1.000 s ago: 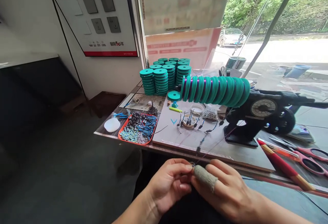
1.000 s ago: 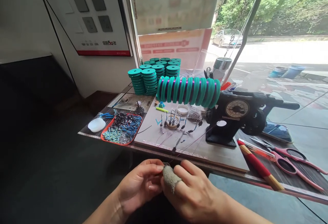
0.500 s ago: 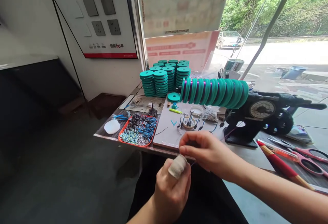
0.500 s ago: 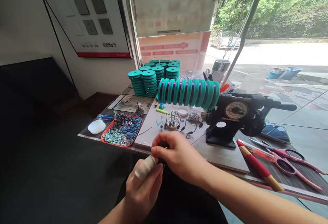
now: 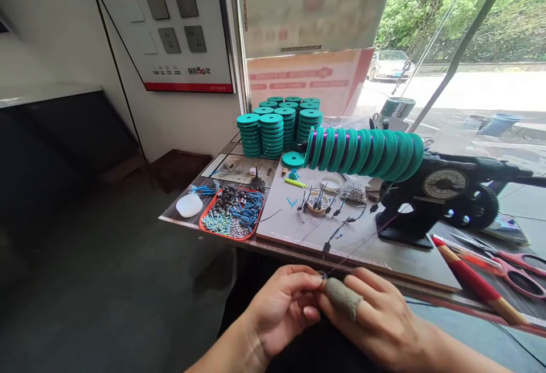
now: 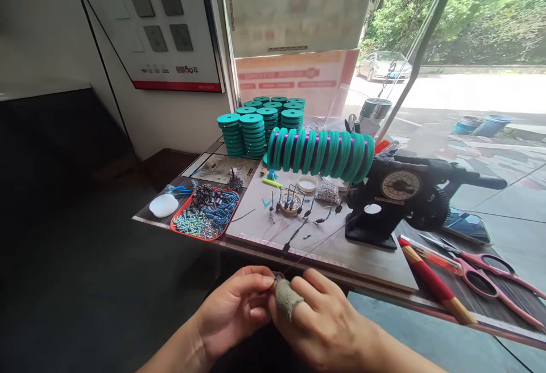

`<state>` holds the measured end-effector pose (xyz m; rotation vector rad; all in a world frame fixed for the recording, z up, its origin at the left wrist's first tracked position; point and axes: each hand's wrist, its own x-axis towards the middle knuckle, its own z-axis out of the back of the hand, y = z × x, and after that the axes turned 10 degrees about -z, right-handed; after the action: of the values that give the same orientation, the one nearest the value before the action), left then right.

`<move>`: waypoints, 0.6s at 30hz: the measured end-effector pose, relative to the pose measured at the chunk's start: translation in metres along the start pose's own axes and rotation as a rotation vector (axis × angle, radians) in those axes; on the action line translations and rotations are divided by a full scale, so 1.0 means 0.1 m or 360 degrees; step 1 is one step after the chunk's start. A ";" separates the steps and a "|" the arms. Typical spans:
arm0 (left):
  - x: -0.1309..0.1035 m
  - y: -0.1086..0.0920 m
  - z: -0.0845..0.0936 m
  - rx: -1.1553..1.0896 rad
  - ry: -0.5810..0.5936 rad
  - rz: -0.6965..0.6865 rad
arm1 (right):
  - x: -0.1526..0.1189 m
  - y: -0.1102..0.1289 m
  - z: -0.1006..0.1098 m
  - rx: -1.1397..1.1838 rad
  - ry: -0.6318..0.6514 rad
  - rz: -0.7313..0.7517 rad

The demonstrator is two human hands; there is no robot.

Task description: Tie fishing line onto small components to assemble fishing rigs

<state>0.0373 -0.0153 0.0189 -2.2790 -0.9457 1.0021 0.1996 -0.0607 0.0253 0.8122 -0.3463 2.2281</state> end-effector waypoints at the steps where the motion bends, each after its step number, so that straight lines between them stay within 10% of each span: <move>1: -0.01 0.00 0.00 0.0037 0.0006 -0.0042 | -0.01 0.02 -0.01 0.0031 0.0049 -0.0016; 7: -0.05 0.02 0.06 0.1685 0.0213 -0.1326 | -0.02 0.12 -0.02 0.0731 0.0167 -0.0661; 12: -0.02 0.16 0.18 0.2381 -0.0122 -0.2710 | 0.50 -0.08 0.05 0.1627 0.0567 -0.1697; 15: -0.01 0.18 0.18 0.2478 -0.0058 -0.2932 | 0.78 -0.19 0.03 0.1687 0.0783 -0.1746; 18: -0.05 0.13 0.12 0.2267 0.0138 -0.2553 | 0.79 -0.20 0.03 0.1606 0.0806 -0.1651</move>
<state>0.0311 -0.0256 0.0051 -0.0946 -1.0296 0.4010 0.1730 -0.0049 0.0780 0.6103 1.2518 1.3852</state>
